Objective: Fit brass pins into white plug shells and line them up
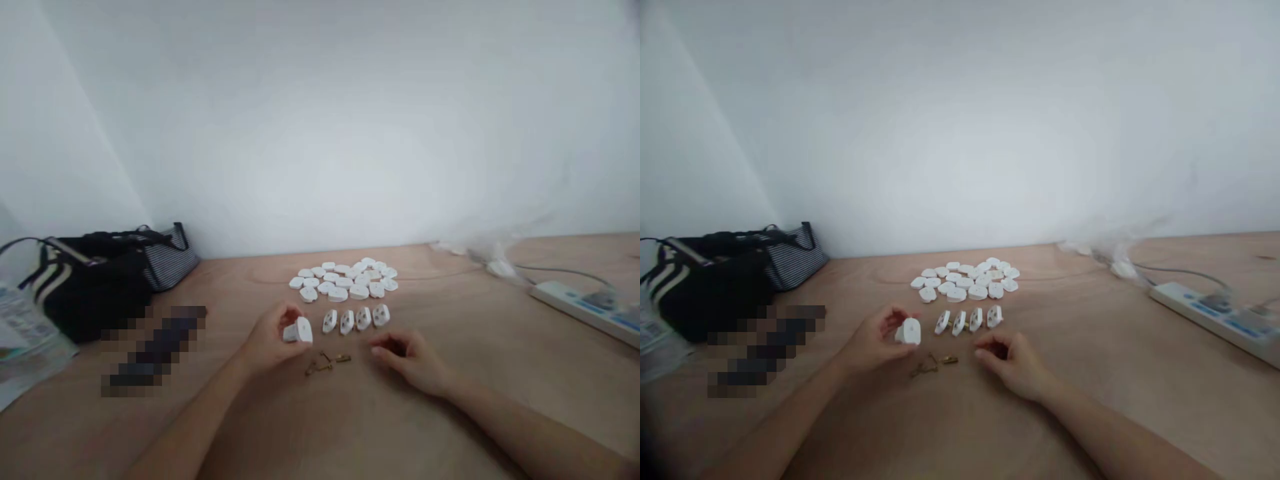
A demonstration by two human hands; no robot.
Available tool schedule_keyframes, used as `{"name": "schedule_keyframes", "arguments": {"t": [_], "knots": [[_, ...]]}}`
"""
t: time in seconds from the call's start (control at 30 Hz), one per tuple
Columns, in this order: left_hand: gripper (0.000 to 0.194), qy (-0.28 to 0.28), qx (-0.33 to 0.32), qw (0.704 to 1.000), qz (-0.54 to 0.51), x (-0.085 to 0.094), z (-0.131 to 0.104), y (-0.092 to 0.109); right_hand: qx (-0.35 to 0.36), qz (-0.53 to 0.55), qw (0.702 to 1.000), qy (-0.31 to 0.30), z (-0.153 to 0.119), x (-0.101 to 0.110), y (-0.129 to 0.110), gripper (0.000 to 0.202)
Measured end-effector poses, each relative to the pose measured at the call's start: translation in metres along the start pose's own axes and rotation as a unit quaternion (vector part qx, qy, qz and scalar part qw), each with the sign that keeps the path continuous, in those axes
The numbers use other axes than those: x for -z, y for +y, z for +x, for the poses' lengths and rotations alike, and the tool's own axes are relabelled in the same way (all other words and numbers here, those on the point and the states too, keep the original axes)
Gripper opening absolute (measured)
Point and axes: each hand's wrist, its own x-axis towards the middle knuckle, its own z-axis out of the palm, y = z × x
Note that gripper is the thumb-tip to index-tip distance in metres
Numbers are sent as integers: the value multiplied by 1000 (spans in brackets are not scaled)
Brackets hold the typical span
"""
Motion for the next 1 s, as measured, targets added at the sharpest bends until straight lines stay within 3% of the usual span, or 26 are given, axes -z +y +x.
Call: {"name": "schedule_keyframes", "arguments": {"t": [0.1, 0.2, 0.33, 0.6, 0.83, 1.0], "knots": [[35, 25, 11, 1000, -3, -1, 3, -7, 2, -2, 1000, -3, -1, 0, -1, 23], [36, 34, -15, 997, 65, -3, 6, -13, -2, -1, 1000, -4, -1, 0, -2, 23], [44, -4, -24, 990, 142, -5, 10, -21, -2, -2, 1000, -3, -1, 0, -1, 22], [56, -43, -9, 986, 161, -9, 18, -33, -2, 6, 1000, -7, 0, 0, 0, 22], [55, -59, -23, 982, 178, -10, 19, -30, 6, 0, 1000, -9, 0, 0, 0, 20], [59, -57, -95, 972, 209, -15, 26, -14, 6, -2, 1000, -13, -1, 1, -1, 21]]}}
